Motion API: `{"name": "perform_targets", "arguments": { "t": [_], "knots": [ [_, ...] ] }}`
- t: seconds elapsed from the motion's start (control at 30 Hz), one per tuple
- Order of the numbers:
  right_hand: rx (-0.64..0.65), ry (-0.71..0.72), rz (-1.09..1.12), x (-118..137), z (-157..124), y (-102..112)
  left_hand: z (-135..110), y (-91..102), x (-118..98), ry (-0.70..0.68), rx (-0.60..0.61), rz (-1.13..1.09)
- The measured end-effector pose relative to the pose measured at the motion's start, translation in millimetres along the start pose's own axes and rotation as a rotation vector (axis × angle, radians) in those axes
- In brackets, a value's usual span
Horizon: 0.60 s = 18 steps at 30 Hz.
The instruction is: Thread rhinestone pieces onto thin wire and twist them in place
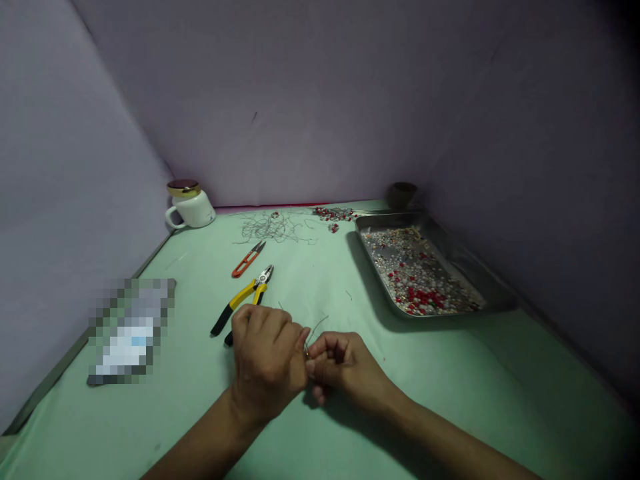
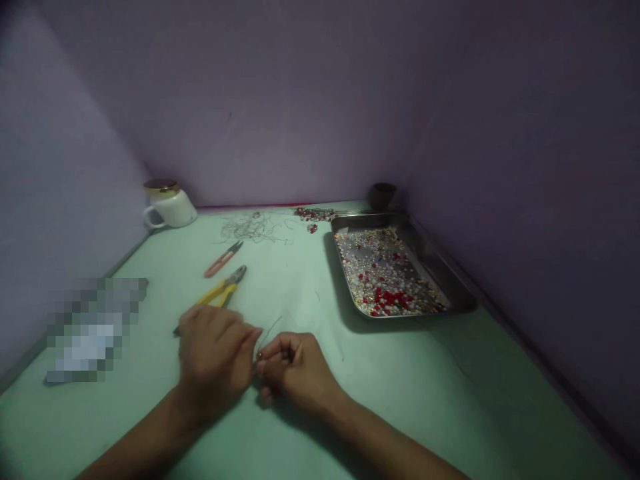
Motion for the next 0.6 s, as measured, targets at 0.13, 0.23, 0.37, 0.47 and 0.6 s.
{"name": "perform_targets", "arguments": {
  "t": [0.13,0.23,0.37,0.47,0.6],
  "knots": [
    [-0.04,0.048,0.127,4.8,0.6,4.6,-2.3,3.8,2.4,-0.006,-0.079,0.035],
    [-0.043,0.087,0.192,4.2,1.5,8.1,-4.5,3.3,5.5,0.069,-0.092,-0.052],
    [-0.009,0.154,0.229,3.2,1.4,8.7,-9.1,-7.9,20.4,0.366,0.033,-0.31],
    [0.021,0.19,0.213,4.4,0.4,7.2,-15.0,-25.5,31.1,0.623,0.253,-0.559],
    [0.058,0.129,0.224,2.9,1.9,5.8,-21.0,-44.4,35.0,0.811,0.582,-0.813]
  ]
}}
Point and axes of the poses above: each hand's wrist, its own z-axis towards the middle knuckle, its own y-axis out of the back of the hand, x = y × z, the point moved 6 cm from there along z, towards the middle knuckle, and after that the axes turned 4 degrees about x, right-handed, at the moved point
